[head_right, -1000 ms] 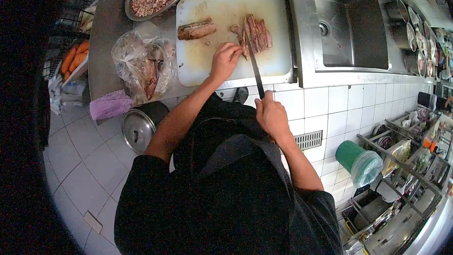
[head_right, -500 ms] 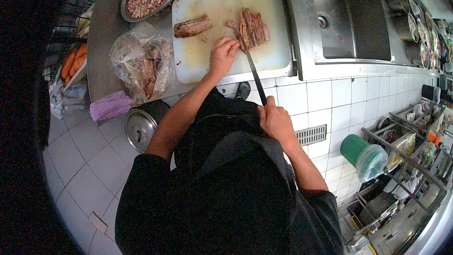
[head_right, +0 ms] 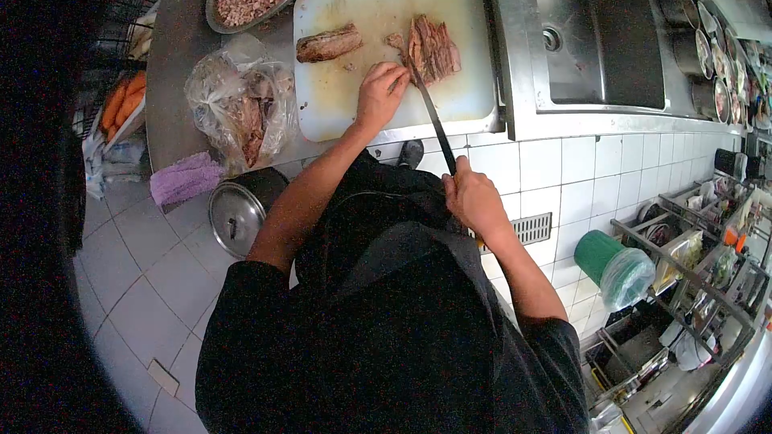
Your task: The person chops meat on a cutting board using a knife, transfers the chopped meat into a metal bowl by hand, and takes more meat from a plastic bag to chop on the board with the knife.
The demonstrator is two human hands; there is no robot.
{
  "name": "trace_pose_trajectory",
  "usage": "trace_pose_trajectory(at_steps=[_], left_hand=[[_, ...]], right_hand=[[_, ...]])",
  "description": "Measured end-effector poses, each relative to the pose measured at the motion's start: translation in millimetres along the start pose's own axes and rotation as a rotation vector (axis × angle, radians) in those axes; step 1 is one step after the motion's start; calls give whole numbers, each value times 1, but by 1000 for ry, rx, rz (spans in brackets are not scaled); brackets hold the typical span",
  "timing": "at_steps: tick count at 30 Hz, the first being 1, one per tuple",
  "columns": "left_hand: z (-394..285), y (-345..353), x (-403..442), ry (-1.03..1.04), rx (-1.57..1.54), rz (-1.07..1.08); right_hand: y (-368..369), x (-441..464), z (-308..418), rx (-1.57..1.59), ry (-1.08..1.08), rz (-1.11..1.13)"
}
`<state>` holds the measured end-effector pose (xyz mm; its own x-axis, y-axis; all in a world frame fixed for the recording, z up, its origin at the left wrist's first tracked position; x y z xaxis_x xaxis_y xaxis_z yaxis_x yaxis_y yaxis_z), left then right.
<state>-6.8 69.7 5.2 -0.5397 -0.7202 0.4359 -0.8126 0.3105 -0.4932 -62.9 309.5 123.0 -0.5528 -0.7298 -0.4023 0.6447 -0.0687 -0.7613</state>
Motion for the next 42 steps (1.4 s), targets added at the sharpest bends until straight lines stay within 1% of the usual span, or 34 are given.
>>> trace_pose_trajectory(at_steps=[6,18,21,24,27,32,35,42], left_hand=[[2,0,0,18,10,8],[-1,0,2,-3,3,24],[-2,0,3,18,20,16],[-3,0,3,20,28,13],[-4,1,3,30,43,18],[-7,1,4,69,14,-27],[-7,3,3,80,34,-38],[-7,3,2,79,51,-55]], right_hand=[[-2,7,7,-22,15,28],[15,20,2,-30,6,4],[21,22,4,-83,13,-10],[25,26,2,-31,6,-26],[28,32,0,-58,-10,-13],[39,50,-1,-39,-37,-73],[34,42,-2,-68,-14,-53],[13,-8,-23,-100,47,55]])
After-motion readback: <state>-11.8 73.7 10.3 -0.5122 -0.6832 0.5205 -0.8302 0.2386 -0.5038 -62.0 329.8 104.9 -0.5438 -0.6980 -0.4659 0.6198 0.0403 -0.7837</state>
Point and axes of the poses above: each hand's wrist, its own x-axis towards the middle knuckle, its own y-axis out of the palm, z = x × y, the point moved 2 cm from there along x, towards the middle knuckle, and after that the axes turned 8 degrees about -z, right-handed, at the moved point
